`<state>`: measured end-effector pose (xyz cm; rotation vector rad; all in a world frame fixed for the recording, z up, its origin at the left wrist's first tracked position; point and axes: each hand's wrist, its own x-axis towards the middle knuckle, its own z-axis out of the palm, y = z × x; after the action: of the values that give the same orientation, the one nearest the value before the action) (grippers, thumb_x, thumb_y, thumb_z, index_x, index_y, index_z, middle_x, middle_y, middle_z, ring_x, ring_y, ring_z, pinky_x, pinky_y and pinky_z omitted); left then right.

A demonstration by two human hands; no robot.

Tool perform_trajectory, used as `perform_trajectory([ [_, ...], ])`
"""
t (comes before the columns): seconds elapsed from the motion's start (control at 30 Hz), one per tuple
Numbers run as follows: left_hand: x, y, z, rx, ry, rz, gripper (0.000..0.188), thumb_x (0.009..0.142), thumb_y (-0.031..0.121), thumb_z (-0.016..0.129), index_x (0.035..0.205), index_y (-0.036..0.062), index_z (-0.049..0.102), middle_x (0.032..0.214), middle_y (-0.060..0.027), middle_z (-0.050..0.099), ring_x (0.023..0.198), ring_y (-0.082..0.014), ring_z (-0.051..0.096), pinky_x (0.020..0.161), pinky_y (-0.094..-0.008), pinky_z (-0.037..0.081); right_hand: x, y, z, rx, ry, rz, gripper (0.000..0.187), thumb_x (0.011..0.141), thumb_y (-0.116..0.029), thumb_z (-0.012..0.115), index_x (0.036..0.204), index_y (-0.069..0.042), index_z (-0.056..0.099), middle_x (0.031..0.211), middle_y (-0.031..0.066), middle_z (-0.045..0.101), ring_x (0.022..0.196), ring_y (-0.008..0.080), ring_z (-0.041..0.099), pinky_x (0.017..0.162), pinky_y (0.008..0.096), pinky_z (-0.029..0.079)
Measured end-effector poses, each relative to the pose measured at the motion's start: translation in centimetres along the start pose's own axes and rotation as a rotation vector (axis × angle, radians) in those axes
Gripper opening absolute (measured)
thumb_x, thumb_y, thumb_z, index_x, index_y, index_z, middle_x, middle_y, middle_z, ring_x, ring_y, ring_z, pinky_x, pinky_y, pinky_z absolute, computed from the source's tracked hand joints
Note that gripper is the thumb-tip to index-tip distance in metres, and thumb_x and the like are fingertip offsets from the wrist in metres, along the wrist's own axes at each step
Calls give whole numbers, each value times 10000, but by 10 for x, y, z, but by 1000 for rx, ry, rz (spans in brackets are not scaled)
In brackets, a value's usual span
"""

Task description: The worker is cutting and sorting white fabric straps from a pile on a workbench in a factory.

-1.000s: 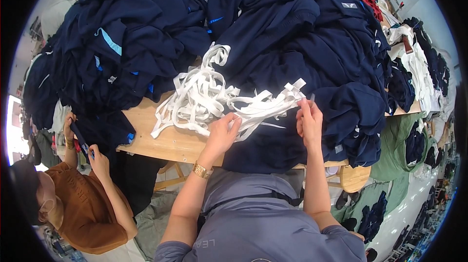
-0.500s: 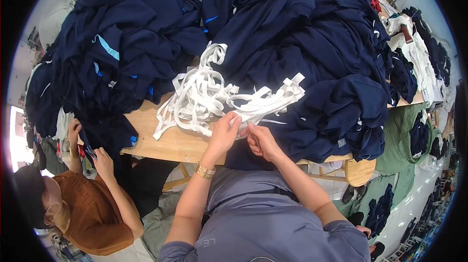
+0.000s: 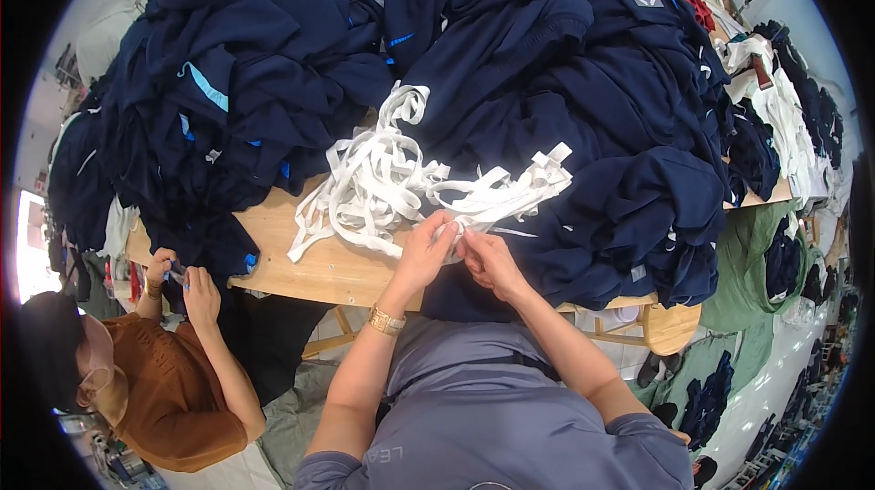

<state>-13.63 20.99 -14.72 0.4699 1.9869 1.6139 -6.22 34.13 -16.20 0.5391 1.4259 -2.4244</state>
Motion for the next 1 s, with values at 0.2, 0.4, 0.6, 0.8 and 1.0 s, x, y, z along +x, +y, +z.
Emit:
perform_trajectory([
  [0.2, 2, -12, 0, 0, -21, 45, 224, 904, 215, 487, 780, 34, 530, 631, -13, 560, 599, -79, 477, 568, -238, 394, 0, -5, -1, -14, -8, 15, 417, 925, -414, 427, 752, -45, 514, 495, -43, 351, 329, 31, 254, 312, 181, 177],
  [0.4, 1, -2, -1, 20, -38, 18, 214, 894, 211, 502, 796, 25, 541, 654, -24, 569, 627, -89, 489, 588, -243, 398, 1, -5, -1, -43, 32, 0, 408, 922, -403, 445, 700, -67, 512, 470, -52, 345, 322, 29, 234, 306, 195, 152],
  [0.6, -2, -1, -2, 108, -25, 50, 215, 883, 219, 518, 823, 17, 561, 660, -46, 536, 622, -100, 468, 586, -246, 393, -1, -5, -1, -25, 22, 10, 404, 921, -396, 449, 688, -70, 502, 466, -59, 340, 324, 26, 226, 308, 197, 142],
  [0.8, 2, -18, -3, 98, -91, 87, 233, 858, 237, 532, 830, 7, 555, 665, -88, 524, 599, -138, 450, 566, -281, 382, -1, -6, -10, -89, -32, 49, 422, 914, -417, 452, 693, -59, 487, 459, -45, 331, 314, 36, 239, 307, 190, 158],
  [1.0, 1, -14, -4, 89, -83, 69, 222, 879, 205, 523, 797, 2, 567, 638, 12, 496, 594, -57, 402, 531, -222, 344, 1, -7, -13, -7, -5, 19, 385, 922, -396, 452, 721, -70, 489, 468, -54, 316, 318, 32, 226, 309, 191, 151],
])
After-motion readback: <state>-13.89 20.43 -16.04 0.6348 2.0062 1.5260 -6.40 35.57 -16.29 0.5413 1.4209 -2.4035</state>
